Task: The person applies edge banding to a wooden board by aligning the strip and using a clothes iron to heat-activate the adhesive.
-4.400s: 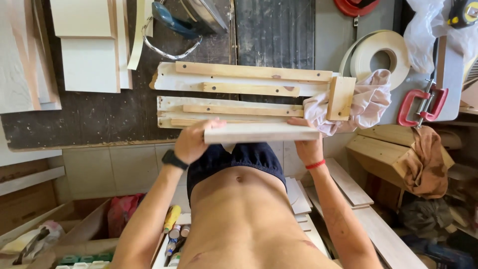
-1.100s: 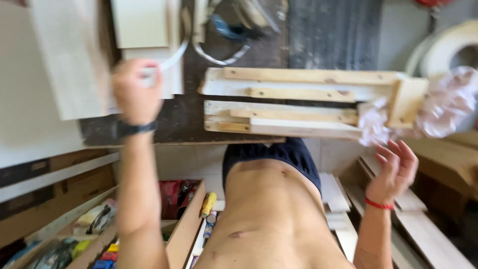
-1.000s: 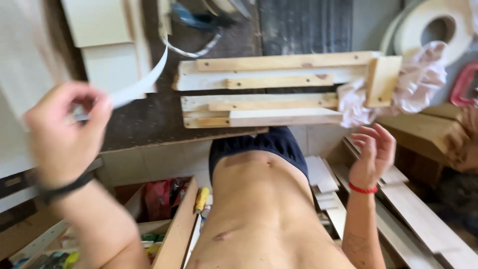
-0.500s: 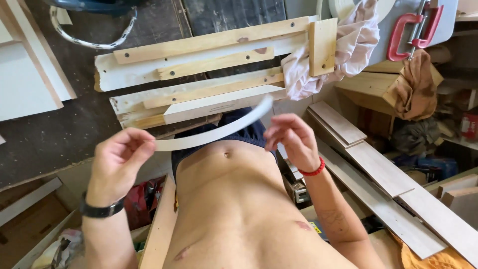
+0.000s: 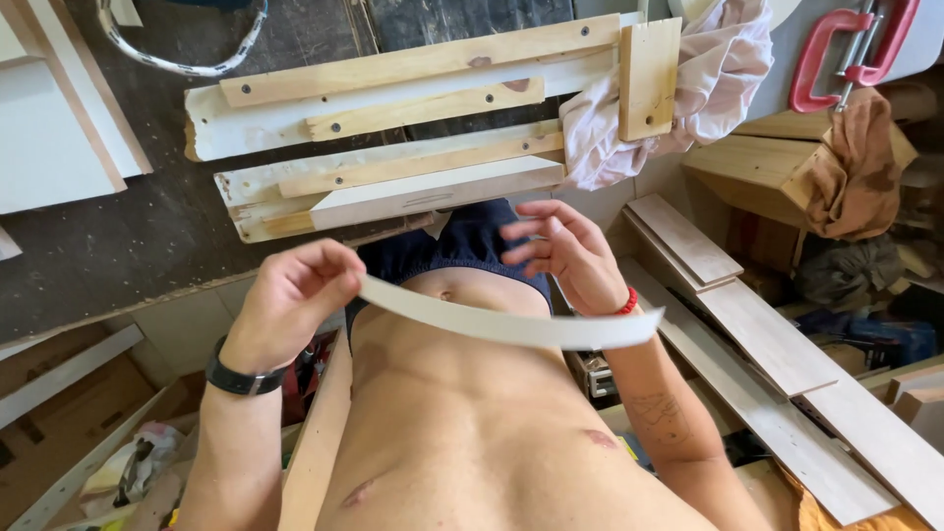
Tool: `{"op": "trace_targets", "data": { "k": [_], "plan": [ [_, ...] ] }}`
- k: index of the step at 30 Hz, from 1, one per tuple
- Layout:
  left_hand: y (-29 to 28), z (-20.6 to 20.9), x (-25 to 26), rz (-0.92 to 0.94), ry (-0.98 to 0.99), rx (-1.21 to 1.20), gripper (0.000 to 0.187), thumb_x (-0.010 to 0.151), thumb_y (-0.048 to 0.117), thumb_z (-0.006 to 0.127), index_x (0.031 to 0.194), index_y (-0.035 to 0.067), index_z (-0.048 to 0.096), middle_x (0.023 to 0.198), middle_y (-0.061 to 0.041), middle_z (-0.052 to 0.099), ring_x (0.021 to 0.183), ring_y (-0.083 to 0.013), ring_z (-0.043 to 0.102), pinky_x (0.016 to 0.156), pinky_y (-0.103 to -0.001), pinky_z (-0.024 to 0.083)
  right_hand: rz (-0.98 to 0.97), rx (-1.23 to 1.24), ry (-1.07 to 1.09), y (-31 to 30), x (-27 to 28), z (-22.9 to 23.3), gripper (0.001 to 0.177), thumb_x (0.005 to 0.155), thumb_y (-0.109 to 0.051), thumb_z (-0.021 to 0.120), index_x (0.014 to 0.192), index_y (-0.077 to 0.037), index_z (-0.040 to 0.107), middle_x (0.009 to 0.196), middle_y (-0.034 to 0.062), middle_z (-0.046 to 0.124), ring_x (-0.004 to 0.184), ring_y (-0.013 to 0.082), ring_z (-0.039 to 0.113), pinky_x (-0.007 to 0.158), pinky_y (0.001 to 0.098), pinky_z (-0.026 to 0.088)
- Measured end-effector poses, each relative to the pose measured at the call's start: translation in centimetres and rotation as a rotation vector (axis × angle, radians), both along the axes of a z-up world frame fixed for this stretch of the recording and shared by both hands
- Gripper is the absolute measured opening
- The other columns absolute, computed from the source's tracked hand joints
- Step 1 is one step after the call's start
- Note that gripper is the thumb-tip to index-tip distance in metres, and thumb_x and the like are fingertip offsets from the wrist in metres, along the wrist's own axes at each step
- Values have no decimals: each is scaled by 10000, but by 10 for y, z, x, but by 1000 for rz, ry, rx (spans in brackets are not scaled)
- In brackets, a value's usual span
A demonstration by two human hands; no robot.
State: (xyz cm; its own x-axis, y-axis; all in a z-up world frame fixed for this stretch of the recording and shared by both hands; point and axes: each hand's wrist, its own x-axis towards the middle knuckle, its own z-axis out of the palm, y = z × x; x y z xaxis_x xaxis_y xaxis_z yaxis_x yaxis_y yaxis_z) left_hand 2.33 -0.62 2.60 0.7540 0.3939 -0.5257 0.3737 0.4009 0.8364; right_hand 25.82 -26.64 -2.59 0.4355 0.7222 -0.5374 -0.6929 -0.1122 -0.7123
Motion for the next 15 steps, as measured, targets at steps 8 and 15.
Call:
{"op": "trace_targets", "data": {
  "k": [8,15],
  "plan": [
    [2,-6,8,94,151,314,219,1019,207,803,1106,10,766,839,-76,738,751,-56,608,716,-209,534,-166,-13,-65,-15,22,-14,453,1117,-301,462,1340,73,588,1094,256,744,843,306,805,597,306,641],
    [4,0,16,89,234,538,254,991,190,851,1163,21,773,875,-110,775,683,-68,608,680,-218,539,-219,-226,-674,10,34,-5,370,1082,-212,675,1365,22,624,1063,143,634,832,190,710,643,264,610]
  ]
}}
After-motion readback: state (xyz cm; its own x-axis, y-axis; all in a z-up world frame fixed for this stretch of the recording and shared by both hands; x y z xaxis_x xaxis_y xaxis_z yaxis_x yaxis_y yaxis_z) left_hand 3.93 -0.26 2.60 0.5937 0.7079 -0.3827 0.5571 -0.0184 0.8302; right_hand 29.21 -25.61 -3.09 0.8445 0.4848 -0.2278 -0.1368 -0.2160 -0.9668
